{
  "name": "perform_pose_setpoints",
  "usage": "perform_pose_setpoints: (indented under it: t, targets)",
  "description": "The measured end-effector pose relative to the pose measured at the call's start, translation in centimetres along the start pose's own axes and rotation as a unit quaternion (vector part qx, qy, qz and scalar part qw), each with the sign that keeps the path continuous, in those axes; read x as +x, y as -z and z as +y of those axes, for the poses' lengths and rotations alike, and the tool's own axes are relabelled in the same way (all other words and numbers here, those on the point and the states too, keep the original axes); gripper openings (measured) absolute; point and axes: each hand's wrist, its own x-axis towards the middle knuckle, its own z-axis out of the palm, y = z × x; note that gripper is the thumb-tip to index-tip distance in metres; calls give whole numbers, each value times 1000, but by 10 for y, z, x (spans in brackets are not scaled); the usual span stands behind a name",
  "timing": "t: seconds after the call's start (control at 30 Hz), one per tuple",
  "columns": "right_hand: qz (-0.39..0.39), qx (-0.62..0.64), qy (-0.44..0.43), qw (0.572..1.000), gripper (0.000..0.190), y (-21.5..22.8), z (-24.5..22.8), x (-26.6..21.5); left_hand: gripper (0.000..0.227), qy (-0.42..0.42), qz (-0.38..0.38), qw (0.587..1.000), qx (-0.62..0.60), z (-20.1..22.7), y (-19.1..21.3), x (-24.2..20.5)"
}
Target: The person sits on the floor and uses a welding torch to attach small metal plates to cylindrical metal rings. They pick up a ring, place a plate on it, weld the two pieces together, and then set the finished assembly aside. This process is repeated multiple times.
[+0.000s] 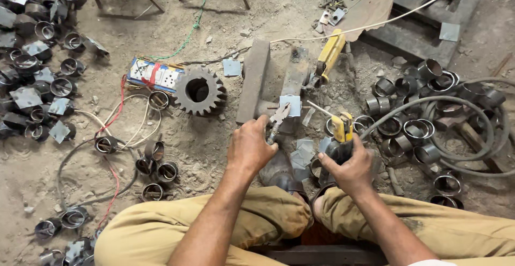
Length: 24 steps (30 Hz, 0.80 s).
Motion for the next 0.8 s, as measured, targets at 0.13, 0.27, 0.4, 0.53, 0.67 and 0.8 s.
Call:
perform_pose_setpoints:
  t: [0.13,0.27,0.4,0.53,0.67,0.8]
  targets:
    - [-4,13,7,1000,53,-1,0,-1,55,-15,10,1000,11,-2,-3,4]
    - [-13,0,-18,1000,53,-4,3,-1,49,-18,10,999,32,-3,-6,4]
    - [-71,-5,-96,993,49,-8,9,2,54,-1,-27,998,56,-1,-9,8]
    - [-58,12,-40,997,48,-8,9,2,51,5,-35,998,59,-1,-10,8]
    - [-54,17,-29,998,47,-8,3,1,50,7,-39,997,62,0,-9,9]
    - [-40,12,-6,999,50,-8,0,2,49,5,-35,997,65,0,-8,8]
